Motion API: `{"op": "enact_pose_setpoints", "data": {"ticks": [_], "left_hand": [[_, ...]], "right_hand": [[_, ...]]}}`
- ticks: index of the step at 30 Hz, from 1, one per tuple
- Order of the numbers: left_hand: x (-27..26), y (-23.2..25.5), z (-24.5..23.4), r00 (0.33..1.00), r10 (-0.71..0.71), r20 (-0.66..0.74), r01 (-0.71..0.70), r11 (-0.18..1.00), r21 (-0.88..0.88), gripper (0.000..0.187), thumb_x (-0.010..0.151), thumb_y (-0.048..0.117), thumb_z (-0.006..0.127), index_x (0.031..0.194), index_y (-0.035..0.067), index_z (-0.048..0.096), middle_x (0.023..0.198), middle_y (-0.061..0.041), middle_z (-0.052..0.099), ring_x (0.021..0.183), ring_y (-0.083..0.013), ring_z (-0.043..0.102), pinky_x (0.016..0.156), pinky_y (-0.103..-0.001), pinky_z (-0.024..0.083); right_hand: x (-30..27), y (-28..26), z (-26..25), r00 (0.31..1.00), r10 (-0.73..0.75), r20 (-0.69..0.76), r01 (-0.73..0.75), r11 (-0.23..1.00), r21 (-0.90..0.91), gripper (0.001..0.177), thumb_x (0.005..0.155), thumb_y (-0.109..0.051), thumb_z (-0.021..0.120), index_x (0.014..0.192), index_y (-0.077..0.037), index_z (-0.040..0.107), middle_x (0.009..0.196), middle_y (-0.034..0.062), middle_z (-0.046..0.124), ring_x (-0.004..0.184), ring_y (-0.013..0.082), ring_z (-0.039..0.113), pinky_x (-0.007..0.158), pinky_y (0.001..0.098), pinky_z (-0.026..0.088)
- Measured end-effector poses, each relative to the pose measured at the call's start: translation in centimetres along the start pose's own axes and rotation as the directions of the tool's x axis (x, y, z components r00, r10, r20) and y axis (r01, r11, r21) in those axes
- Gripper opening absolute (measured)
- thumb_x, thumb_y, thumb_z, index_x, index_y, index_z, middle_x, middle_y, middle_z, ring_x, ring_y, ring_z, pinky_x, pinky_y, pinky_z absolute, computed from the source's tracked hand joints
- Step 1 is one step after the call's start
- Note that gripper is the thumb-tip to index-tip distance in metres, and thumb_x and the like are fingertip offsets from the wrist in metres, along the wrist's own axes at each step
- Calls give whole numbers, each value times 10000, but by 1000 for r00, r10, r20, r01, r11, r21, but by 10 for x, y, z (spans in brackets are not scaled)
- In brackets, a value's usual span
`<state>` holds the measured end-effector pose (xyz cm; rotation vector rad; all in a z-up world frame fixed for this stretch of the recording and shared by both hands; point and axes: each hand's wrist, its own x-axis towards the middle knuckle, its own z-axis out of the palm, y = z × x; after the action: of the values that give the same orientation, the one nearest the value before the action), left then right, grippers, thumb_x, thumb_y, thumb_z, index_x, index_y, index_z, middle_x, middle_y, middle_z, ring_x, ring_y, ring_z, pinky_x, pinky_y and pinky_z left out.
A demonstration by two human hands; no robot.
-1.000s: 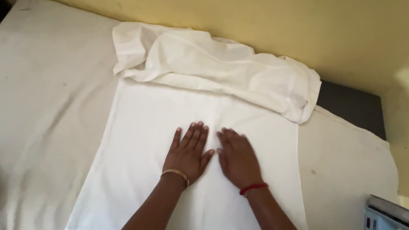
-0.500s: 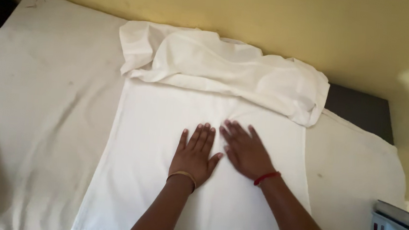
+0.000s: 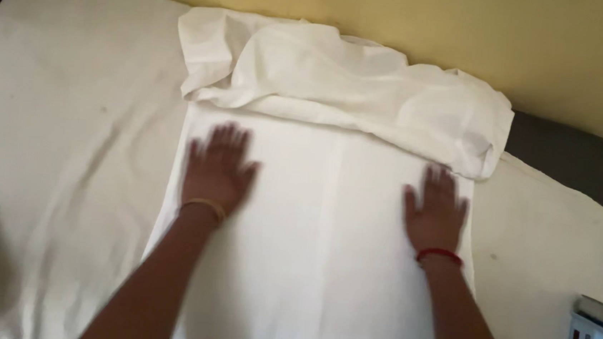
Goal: The person irons a white short-sleeved shirt laid out on a table. They smooth the fabric with their hands, then use a blue electric iron to press the front, collar, and sleeves. The person flips the shirt over to iron the back and continues smoothing the fabric.
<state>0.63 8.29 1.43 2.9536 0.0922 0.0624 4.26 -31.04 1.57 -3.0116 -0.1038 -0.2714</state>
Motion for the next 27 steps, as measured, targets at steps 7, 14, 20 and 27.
{"op": "enact_pose_setpoints", "data": {"ticks": [7, 14, 20, 27], "left_hand": [[-65, 58, -21, 983, -109, 147, 74, 972, 225, 836, 948, 694, 303, 1607, 187, 219, 1687, -82, 136, 1553, -276, 100, 1133, -726, 69], [-170, 143, -37, 666, 547, 506, -544, 821, -172, 777, 974, 622, 257, 1621, 220, 106, 1708, -47, 3, 1563, -239, -16, 1160, -721, -59], [-239, 139, -20, 264, 840, 474, -838, 443, -319, 784, 1008, 611, 277, 1635, 160, 139, 1711, -83, 38, 1582, -237, 16, 1229, -575, -36], [-254, 133, -64, 500, 756, 422, -757, 618, -210, 653, 1015, 434, 427, 1601, 187, 273, 1713, -58, 150, 1571, -240, 120, 1237, -536, 71]], "right_hand": [[-110, -44, -8, 953, -299, 58, 302, 951, -67, 710, 950, -511, 505, 1532, -117, 403, 1610, 146, 355, 1486, 320, 304, 1144, 615, 237], [-249, 74, -39, 999, -25, -21, 25, 1000, 16, 601, 971, -387, 534, 1484, -77, 484, 1539, 211, 457, 1445, 376, 406, 1135, 598, 325], [-313, 231, -34, 668, 591, -452, -229, 741, 631, 765, 908, -21, 804, 1509, 23, 333, 1471, 275, 406, 1310, 349, 496, 1104, 465, 526], [-228, 271, -89, 706, 538, -460, 78, 586, 806, 189, 1143, -55, 676, 1211, 59, 541, 1185, 88, 616, 1074, 184, 579, 1044, 334, 498]]}}
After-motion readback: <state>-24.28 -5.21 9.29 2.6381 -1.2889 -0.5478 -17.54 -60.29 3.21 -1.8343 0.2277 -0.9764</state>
